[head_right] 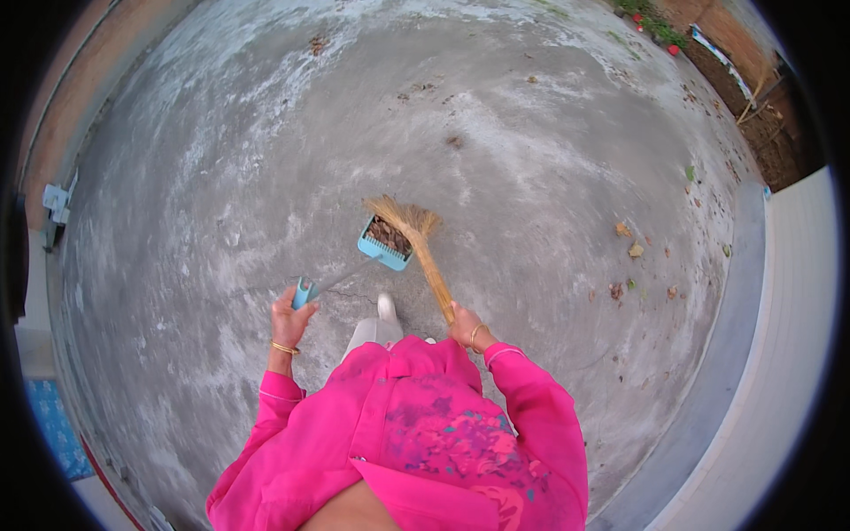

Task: The person sweeps dry leaves and debris on a concrete rooftop terrace using a traditional broom and a dustpan. They gather the leaves into piles and sweep them into the dustpan, moving across the area to collect scattered debris.

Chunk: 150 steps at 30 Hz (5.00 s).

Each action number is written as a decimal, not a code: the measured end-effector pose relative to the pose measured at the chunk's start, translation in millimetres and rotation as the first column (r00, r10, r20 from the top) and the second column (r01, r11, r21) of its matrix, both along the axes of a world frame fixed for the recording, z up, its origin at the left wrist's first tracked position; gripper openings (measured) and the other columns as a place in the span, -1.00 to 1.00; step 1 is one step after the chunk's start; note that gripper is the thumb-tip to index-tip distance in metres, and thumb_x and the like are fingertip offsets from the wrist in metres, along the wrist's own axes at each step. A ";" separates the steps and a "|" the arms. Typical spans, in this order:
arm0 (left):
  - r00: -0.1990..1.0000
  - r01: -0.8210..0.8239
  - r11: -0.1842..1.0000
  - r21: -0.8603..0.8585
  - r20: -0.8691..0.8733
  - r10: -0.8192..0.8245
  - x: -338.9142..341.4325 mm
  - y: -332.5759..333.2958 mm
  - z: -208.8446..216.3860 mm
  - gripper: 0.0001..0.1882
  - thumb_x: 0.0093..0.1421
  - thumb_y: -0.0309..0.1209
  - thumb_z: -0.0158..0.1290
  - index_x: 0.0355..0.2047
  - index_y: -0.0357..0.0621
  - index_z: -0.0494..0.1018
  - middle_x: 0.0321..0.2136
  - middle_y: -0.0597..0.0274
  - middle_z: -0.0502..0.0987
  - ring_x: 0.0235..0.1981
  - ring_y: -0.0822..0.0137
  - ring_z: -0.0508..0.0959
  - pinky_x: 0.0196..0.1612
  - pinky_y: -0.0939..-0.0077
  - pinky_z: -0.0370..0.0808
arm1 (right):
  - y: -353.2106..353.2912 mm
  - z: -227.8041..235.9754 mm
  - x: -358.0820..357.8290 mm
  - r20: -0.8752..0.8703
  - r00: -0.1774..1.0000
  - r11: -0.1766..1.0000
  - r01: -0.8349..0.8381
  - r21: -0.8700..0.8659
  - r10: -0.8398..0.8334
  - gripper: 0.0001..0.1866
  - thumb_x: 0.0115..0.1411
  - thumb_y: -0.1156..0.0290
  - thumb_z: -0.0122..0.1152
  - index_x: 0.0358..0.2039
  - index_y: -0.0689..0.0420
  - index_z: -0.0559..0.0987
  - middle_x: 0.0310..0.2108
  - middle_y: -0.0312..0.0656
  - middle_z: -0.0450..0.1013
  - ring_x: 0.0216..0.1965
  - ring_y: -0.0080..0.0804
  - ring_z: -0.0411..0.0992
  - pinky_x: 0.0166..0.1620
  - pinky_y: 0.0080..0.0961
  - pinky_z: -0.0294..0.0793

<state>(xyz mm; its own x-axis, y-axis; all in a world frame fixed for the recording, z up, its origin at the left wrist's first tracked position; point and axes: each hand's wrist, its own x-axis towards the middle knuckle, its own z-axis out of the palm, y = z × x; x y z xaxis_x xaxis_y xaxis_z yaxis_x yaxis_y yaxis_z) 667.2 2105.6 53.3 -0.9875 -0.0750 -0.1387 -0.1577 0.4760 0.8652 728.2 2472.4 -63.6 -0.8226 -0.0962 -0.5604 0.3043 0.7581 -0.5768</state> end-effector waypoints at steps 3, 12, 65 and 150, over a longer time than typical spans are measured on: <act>1.000 -0.015 0.999 -0.050 -0.014 0.015 -70.2 -6.2 -5.0 -0.68 -0.17 -0.51 0.18 -0.32 -0.22 0.45 -0.69 0.24 0.39 -0.63 0.55 0.33 -0.54 0.59 0.34 | -9.8 -19.0 -72.2 0.008 1.000 1.000 -0.017 0.012 0.017 -0.25 -0.20 0.46 0.15 0.09 0.21 0.18 -0.51 0.07 0.44 -0.59 -0.19 0.46 -0.52 -0.34 0.43; 0.992 0.074 0.996 -0.054 -0.102 -0.079 -309.1 -15.3 -3.5 -0.67 -0.17 -0.50 0.17 -0.32 -0.20 0.44 -0.73 0.21 0.35 -0.69 0.52 0.32 -0.59 0.57 0.33 | -42.3 -4.7 -294.9 0.083 0.995 0.998 0.060 -0.019 -0.058 -0.30 -0.16 0.44 0.16 0.06 0.24 0.20 -0.42 0.12 0.44 -0.40 -0.02 0.45 -0.36 -0.27 0.44; 1.000 0.024 0.996 -0.082 0.003 -0.023 -1690.9 75.9 -72.4 -0.68 -0.18 -0.46 0.18 -0.33 -0.18 0.46 -0.74 0.23 0.33 -0.67 0.56 0.31 -0.56 0.54 0.33 | 61.3 -59.5 -1676.5 0.041 0.999 1.000 -0.002 0.027 0.001 -0.22 -0.23 0.36 0.23 0.07 0.22 0.21 -0.43 0.08 0.45 -0.42 -0.10 0.47 -0.35 -0.31 0.46; 0.994 0.099 0.990 -0.104 -0.034 -0.103 -3797.3 188.2 -121.6 -0.68 -0.14 -0.49 0.17 -0.30 -0.24 0.43 -0.73 0.29 0.29 -0.65 0.54 0.26 -0.54 0.60 0.32 | 176.2 -121.6 -3787.1 0.262 0.938 0.934 0.286 -0.213 -0.227 -0.26 -0.21 0.51 0.15 0.08 0.25 0.19 -0.62 -0.04 0.42 -0.73 -0.34 0.41 -0.64 -0.43 0.43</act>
